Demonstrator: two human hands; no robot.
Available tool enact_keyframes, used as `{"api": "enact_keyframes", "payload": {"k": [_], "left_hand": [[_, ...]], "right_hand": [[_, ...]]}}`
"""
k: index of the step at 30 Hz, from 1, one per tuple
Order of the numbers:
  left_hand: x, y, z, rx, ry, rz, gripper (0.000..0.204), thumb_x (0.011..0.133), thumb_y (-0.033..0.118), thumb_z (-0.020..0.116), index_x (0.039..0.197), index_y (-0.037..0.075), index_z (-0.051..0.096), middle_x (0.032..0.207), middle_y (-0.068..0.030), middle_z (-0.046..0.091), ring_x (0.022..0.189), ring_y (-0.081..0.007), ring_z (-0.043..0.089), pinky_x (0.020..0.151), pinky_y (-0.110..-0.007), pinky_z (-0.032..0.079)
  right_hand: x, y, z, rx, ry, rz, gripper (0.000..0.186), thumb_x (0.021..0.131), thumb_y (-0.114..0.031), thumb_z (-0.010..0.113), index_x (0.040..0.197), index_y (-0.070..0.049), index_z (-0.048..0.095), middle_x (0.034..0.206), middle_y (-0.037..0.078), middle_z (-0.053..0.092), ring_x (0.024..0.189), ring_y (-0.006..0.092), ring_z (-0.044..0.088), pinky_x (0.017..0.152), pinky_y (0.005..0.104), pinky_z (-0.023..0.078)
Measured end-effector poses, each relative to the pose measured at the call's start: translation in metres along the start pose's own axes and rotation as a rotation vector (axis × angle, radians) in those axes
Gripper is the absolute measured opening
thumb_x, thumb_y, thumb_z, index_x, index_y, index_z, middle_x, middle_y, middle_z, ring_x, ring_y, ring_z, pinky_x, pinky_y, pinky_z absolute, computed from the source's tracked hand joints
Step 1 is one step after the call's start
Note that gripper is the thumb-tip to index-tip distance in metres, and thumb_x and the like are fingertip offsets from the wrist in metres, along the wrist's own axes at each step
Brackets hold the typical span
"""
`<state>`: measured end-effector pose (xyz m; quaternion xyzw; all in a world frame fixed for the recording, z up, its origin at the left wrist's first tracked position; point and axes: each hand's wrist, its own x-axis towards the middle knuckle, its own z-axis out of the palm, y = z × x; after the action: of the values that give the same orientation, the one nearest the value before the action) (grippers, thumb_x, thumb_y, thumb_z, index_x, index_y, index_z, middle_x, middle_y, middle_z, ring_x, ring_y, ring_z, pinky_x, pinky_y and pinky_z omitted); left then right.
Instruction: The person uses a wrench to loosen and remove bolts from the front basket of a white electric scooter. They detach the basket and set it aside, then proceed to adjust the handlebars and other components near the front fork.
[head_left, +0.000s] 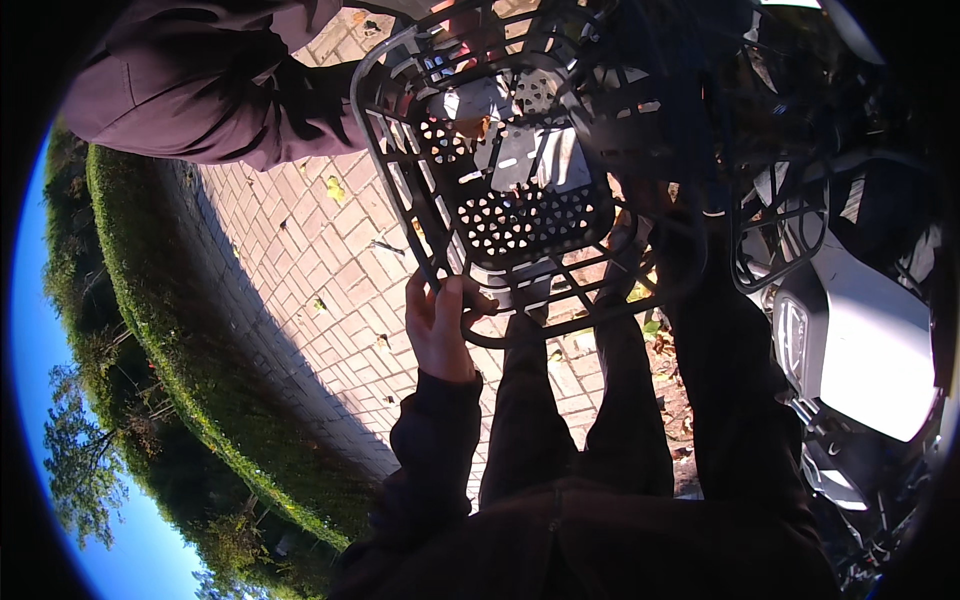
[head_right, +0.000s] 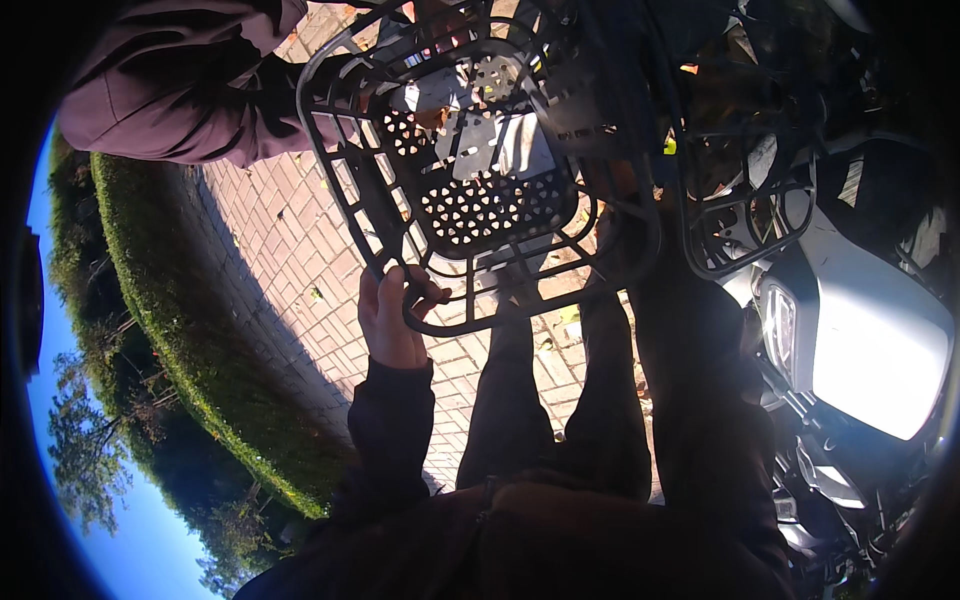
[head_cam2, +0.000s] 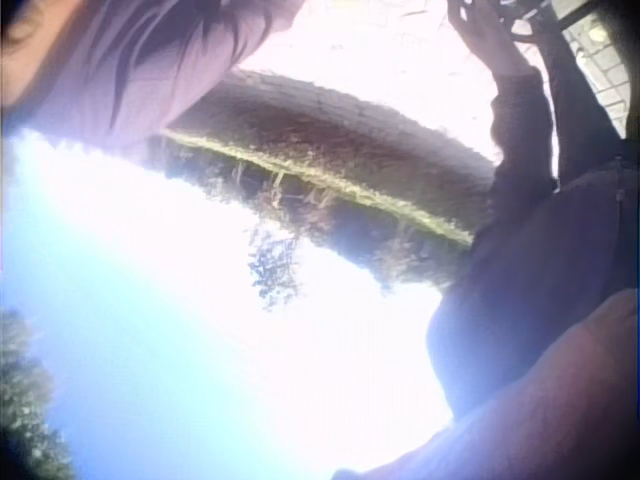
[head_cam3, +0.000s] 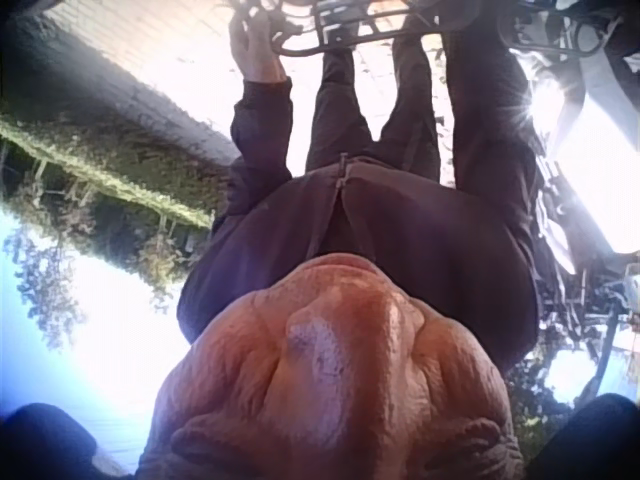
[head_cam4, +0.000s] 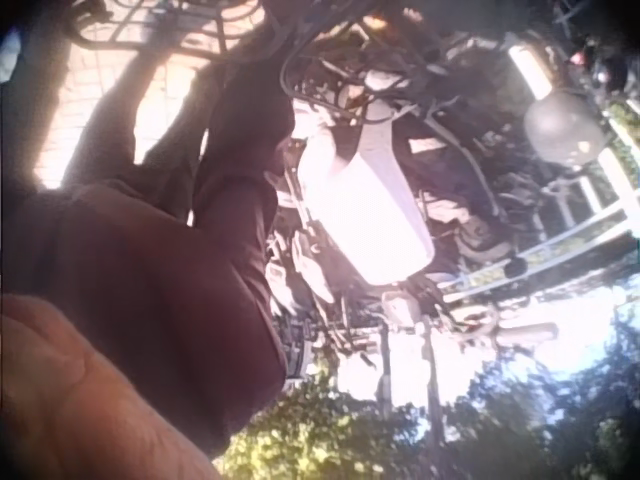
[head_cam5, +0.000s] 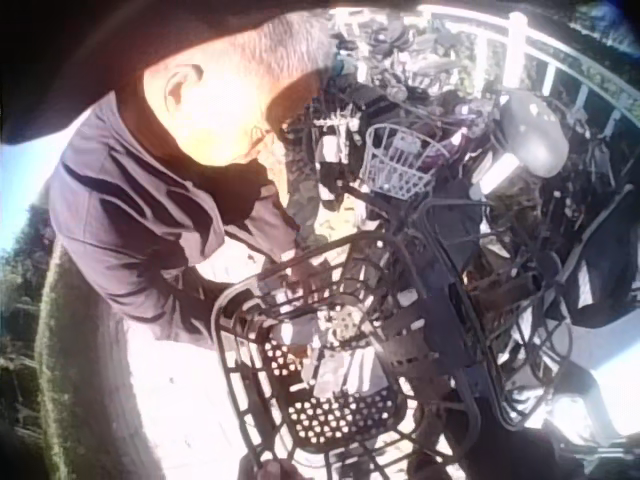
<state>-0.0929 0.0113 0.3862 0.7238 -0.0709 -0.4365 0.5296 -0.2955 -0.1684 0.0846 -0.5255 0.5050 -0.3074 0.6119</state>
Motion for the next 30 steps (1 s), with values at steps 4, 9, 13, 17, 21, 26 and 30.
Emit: {"api": "enact_keyframes", "payload": {"k": [4, 9, 13, 17, 21, 26, 30], "left_hand": [[0.0, 0.002, 0.0, 0.002, -0.013, -0.025, 0.044, 0.095, 0.014, 0.06, 0.133, -0.001, 0.042, 0.084, -0.0111, 0.064, 0.067, -0.018, 0.064, 0.066, -0.034, 0.059], [0.006, -0.001, -0.004, -0.062, -0.037, -0.042, 0.044, 0.095, 0.01, 0.063, 0.132, 0.0, 0.043, 0.092, -0.0103, 0.064, 0.069, -0.0168, 0.065, 0.066, -0.033, 0.058], [0.001, -0.006, -0.006, -0.023, -0.043, -0.033, 0.042, 0.093, 0.017, 0.066, 0.127, 0.002, 0.046, 0.087, -0.0111, 0.065, 0.073, -0.0218, 0.069, 0.07, -0.036, 0.061], [0.008, -0.01, -0.01, -0.009, -0.089, -0.031, 0.041, 0.095, 0.017, 0.064, 0.128, 0.002, 0.047, 0.096, -0.0114, 0.067, 0.076, -0.0217, 0.07, 0.071, -0.035, 0.058], [0.018, -0.019, -0.011, -0.19, -0.152, -0.044, 0.049, 0.093, 0.002, 0.065, 0.135, -0.001, 0.04, 0.108, -0.0129, 0.065, 0.087, -0.0168, 0.066, 0.077, -0.03, 0.056], [0.007, -0.029, -0.016, -0.138, -0.193, -0.014, 0.062, 0.087, 0.0, 0.067, 0.14, 0.002, 0.035, 0.114, -0.0114, 0.06, 0.098, -0.0155, 0.062, 0.081, -0.028, 0.053], [0.0, -0.029, -0.025, -0.113, -0.285, 0.091, 0.067, 0.085, 0.001, 0.069, 0.14, 0.004, 0.032, 0.118, -0.0127, 0.058, 0.098, -0.0155, 0.063, 0.079, -0.029, 0.054]], "right_hand": [[-0.074, 0.009, -0.024, 0.26, 0.001, 0.018, 0.028, 0.104, -0.025, 0.052, 0.124, -0.009, 0.063, 0.101, 0.005, 0.067, 0.089, 0.0145, 0.063, 0.078, 0.0325, 0.05], [-0.162, 0.023, -0.053, -0.472, -0.141, 0.205, 0.025, 0.101, -0.023, 0.057, 0.116, -0.006, 0.067, 0.091, 0.005, 0.064, 0.082, 0.0119, 0.061, 0.073, 0.0297, 0.048], [-0.21, 0.032, -0.043, -0.238, -0.074, 0.389, 0.026, 0.097, -0.025, 0.062, 0.111, -0.003, 0.069, 0.085, 0.004, 0.065, 0.084, 0.0126, 0.062, 0.075, 0.0303, 0.049], [-0.23, 0.035, -0.026, 0.103, 0.006, 0.679, 0.018, 0.099, -0.017, 0.058, 0.107, -0.006, 0.069, 0.058, -0.006, 0.04, 0.047, 0.0045, 0.036, 0.044, 0.0246, 0.027], [-0.229, 0.035, -0.005, 0.18, -0.07, 0.643, 0.018, 0.099, -0.017, 0.058, 0.107, -0.005, 0.069, 0.058, -0.006, 0.039, 0.047, 0.0037, 0.035, 0.043, 0.0247, 0.025], [-0.223, 0.036, 0.031, -0.217, -0.164, 0.592, 0.021, 0.1, -0.024, 0.057, 0.104, -0.007, 0.069, 0.065, -0.003, 0.053, 0.053, 0.0058, 0.046, 0.05, 0.0228, 0.037], [-0.221, 0.033, 0.053, -0.312, -0.217, 0.452, 0.021, 0.1, -0.024, 0.057, 0.104, -0.006, 0.069, 0.064, -0.003, 0.053, 0.052, 0.0061, 0.047, 0.049, 0.0232, 0.037]]}}
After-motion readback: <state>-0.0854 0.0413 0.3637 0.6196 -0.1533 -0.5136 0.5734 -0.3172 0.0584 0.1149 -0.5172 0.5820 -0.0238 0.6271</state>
